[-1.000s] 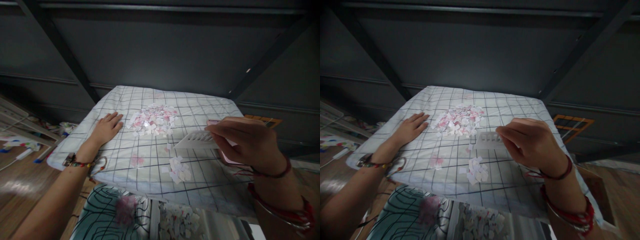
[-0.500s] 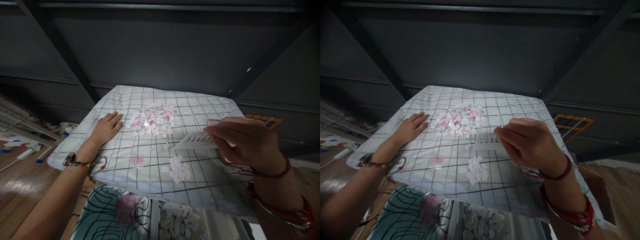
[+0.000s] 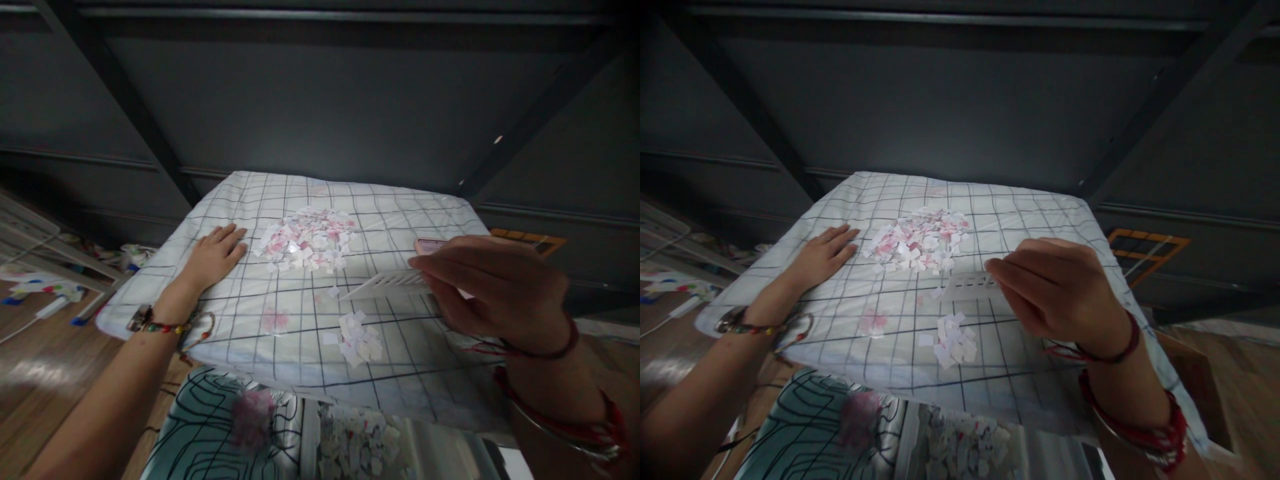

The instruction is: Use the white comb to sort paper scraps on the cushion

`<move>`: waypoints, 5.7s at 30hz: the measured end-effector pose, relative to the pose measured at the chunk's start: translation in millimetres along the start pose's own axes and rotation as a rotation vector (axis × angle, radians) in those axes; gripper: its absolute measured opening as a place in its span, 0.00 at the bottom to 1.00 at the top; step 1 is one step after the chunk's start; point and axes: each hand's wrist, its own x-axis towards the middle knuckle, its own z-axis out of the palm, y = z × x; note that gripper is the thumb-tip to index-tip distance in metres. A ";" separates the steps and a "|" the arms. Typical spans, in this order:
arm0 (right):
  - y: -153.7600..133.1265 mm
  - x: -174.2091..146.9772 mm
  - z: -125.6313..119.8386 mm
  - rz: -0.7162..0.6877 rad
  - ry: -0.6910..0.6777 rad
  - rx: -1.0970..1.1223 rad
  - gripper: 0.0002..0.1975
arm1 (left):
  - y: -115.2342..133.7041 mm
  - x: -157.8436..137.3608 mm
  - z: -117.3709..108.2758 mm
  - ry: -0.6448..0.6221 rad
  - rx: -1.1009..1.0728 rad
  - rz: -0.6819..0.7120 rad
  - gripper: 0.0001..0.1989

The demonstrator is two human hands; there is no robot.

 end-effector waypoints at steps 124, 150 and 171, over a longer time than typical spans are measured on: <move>-22.2 20.4 26.9 -0.026 0.060 0.179 0.12 | -0.9 -4.4 -2.3 0.051 -0.007 0.008 0.27; -27.0 25.0 24.2 -0.041 0.141 0.175 0.09 | 0.8 -5.4 -5.0 0.018 -0.007 0.000 0.29; 11.2 2.6 26.4 0.114 -0.023 -0.171 0.14 | -3.9 -2.2 0.2 0.046 0.011 0.006 0.29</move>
